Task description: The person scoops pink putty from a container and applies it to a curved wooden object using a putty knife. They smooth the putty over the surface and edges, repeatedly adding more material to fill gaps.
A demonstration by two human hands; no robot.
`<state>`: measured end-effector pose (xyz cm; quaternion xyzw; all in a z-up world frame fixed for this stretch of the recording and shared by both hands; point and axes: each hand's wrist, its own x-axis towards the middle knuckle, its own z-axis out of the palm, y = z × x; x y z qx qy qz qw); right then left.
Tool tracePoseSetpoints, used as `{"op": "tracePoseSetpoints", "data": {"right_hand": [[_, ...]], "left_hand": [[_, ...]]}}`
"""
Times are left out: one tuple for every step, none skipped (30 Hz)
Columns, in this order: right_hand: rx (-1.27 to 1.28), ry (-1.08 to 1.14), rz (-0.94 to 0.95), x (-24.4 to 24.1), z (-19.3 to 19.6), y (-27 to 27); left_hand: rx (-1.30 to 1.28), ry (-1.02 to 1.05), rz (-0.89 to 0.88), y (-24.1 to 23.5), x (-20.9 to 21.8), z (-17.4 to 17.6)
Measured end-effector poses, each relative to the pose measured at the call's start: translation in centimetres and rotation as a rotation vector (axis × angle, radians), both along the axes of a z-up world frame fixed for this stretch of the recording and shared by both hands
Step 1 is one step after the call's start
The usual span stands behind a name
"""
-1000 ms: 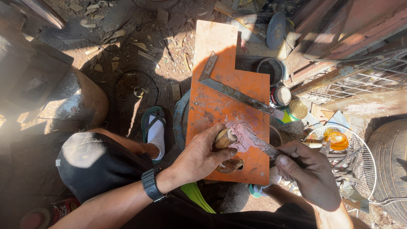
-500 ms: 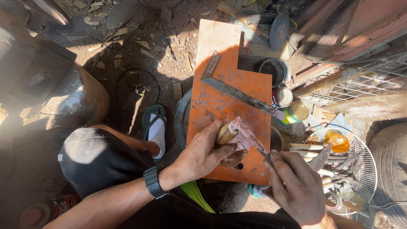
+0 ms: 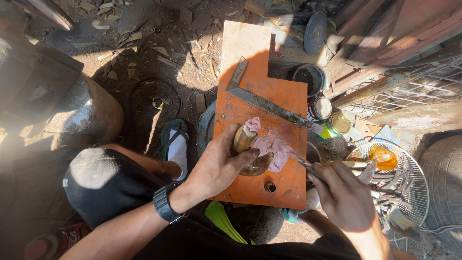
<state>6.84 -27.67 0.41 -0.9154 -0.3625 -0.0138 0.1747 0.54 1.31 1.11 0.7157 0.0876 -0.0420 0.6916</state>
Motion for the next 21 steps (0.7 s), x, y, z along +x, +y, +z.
{"op": "tracePoseSetpoints", "data": {"right_hand": [[-0.005,0.092,-0.018,0.5,-0.7,0.0],[-0.056,0.155,-0.047,0.7,-1.3,0.0],[-0.106,0.219,-0.076,0.9,-1.9,0.0],[-0.156,0.283,-0.108,0.9,-2.3,-0.1],[-0.094,0.271,-0.07,1.0,-2.6,-0.2],[-0.033,0.26,-0.032,1.0,-2.9,-0.3],[0.028,0.248,0.007,1.0,-3.1,-0.3],[0.021,0.276,-0.002,1.0,-3.2,-0.2],[0.015,0.305,-0.011,0.8,-3.2,-0.3],[0.009,0.33,-0.021,0.7,-3.3,-0.4],[0.039,0.322,0.003,0.7,-3.5,-0.5],[0.07,0.312,0.025,0.8,-3.8,-0.8],[0.1,0.301,0.047,1.1,-4.4,-1.3],[0.096,0.336,-0.039,1.5,-5.1,-2.1],[0.092,0.371,-0.125,2.0,-6.0,-3.1],[0.091,0.408,-0.209,2.9,-7.3,-4.2],[0.094,0.409,-0.244,4.5,-8.8,-5.6],[0.099,0.415,-0.279,6.4,-10.6,-7.0],[0.087,0.422,-0.328,8.6,-12.6,-8.6],[0.163,0.556,-0.384,11.1,-14.9,-10.0],[0.27,0.707,-0.437,13.5,-17.2,-11.3]], "left_hand": [[0.004,0.007,-0.003,0.1,-0.1,0.3],[0.005,0.015,-0.007,0.2,-0.2,0.5],[0.007,0.023,-0.011,0.3,-0.2,0.7],[-0.012,0.013,-0.031,0.3,-0.1,0.8],[-0.031,0.003,-0.052,0.2,-0.1,0.9],[-0.051,-0.006,-0.072,0.2,-0.2,1.0],[-0.044,-0.006,-0.086,0.3,-0.1,1.0],[-0.036,-0.006,-0.099,0.3,-0.1,1.0],[-0.029,-0.006,-0.112,0.3,0.0,1.0],[-0.073,0.016,-0.108,0.2,0.0,1.1],[-0.117,0.039,-0.103,0.1,0.0,1.2],[-0.161,0.061,-0.101,0.0,0.2,1.3],[-0.153,0.071,-0.106,0.0,0.3,1.4],[-0.144,0.079,-0.111,0.0,0.3,1.5],[-0.133,0.087,-0.117,-0.1,0.3,1.6],[-0.171,0.097,-0.114,-0.1,0.4,1.7],[-0.209,0.107,-0.111,-0.3,0.4,1.7],[-0.245,0.122,-0.106,-0.4,0.3,1.8],[-0.263,0.156,-0.098,-0.5,0.3,1.7],[-0.281,0.192,-0.101,-0.7,0.5,1.6],[-0.299,0.229,-0.104,-0.8,0.7,1.5]]}}
